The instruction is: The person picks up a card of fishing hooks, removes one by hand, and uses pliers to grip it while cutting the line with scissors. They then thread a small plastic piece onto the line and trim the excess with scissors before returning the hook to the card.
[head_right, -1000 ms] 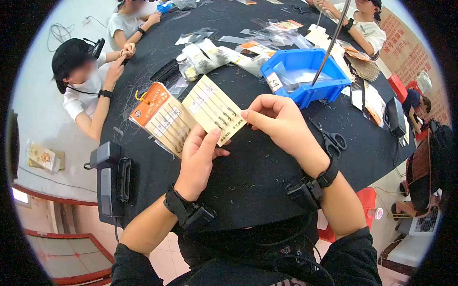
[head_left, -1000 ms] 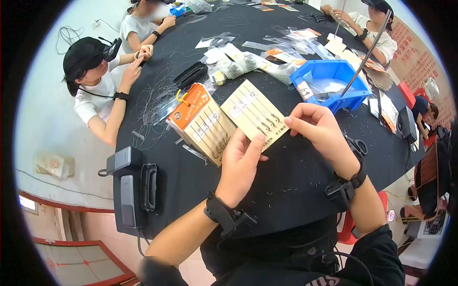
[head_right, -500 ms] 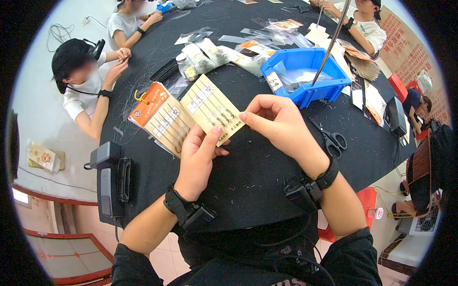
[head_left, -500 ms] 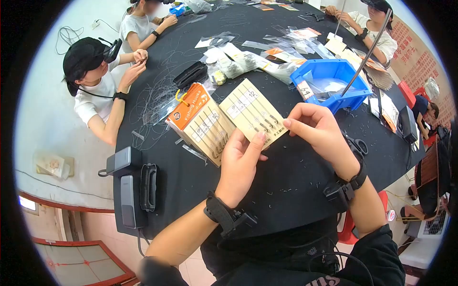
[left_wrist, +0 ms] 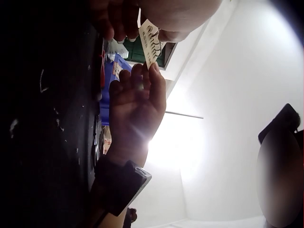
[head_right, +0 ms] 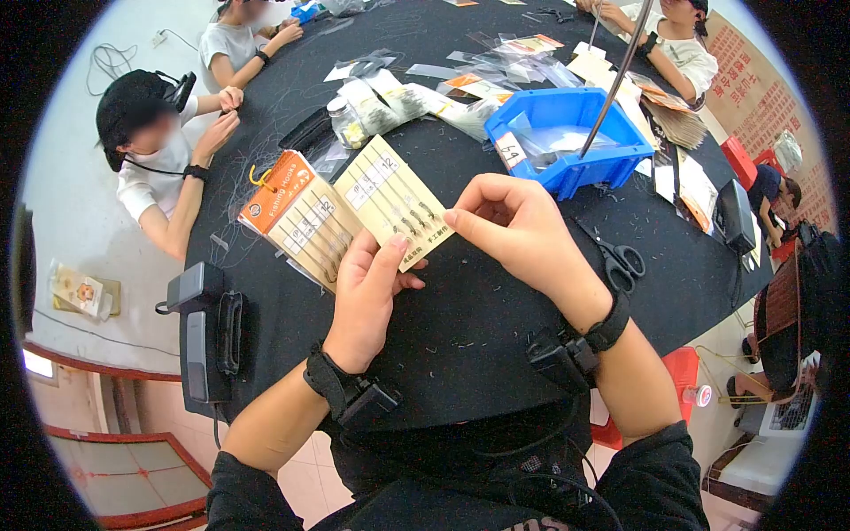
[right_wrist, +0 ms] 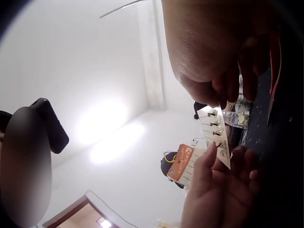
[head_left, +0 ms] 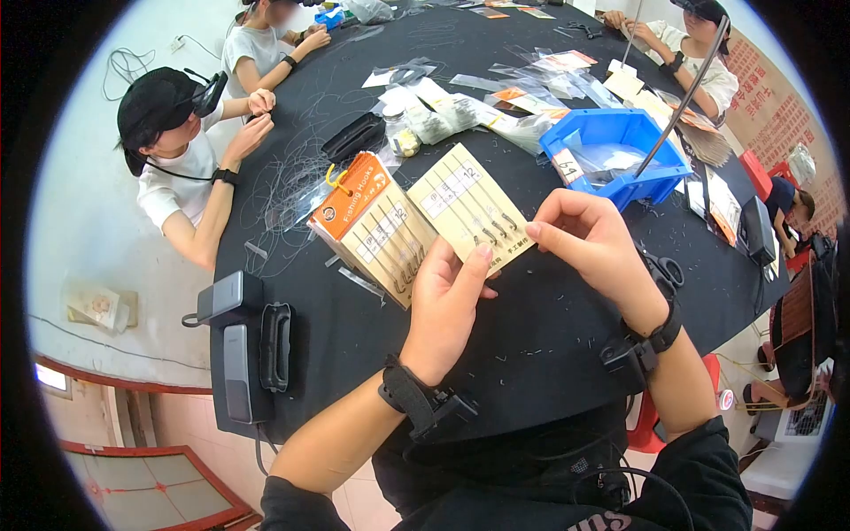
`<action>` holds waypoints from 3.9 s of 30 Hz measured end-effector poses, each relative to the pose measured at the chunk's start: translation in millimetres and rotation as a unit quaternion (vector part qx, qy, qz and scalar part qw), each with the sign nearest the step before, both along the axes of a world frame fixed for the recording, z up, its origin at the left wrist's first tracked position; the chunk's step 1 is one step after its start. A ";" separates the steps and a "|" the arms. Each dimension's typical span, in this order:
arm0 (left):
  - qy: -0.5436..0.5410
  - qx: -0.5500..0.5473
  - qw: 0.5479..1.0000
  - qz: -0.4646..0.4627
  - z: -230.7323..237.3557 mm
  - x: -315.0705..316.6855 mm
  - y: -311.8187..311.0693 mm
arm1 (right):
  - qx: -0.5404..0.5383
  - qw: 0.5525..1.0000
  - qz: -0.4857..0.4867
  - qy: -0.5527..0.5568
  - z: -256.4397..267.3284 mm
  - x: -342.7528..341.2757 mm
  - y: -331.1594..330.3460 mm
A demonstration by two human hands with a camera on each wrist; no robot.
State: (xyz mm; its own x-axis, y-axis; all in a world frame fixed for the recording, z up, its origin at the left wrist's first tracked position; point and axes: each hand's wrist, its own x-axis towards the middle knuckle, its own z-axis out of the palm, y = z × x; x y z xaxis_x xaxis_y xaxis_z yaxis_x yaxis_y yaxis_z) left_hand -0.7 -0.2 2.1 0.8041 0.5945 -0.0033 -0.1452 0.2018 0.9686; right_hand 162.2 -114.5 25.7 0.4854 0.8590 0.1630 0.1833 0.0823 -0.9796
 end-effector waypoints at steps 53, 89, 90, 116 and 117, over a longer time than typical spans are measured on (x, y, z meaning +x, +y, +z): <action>0.009 0.045 0.998 0.030 7.3 0.6 -2.5 | 0.054 0.964 0.043 -0.258 13.0 -8.3 0.7; -0.015 -0.056 0.998 -0.021 -10.0 -1.5 5.5 | 0.011 0.998 -0.041 -0.056 -2.4 4.5 2.6; -0.021 -0.049 0.999 -0.005 -9.6 -1.6 4.1 | 0.013 0.998 -0.037 -0.047 -2.3 3.8 2.8; -0.096 0.032 0.994 0.028 -6.2 1.4 -7.1 | -0.089 0.993 0.046 -0.057 3.2 11.2 -9.8; -0.100 0.038 0.994 0.028 -7.5 2.0 -7.1 | -0.086 0.994 0.036 -0.049 3.8 10.1 -10.6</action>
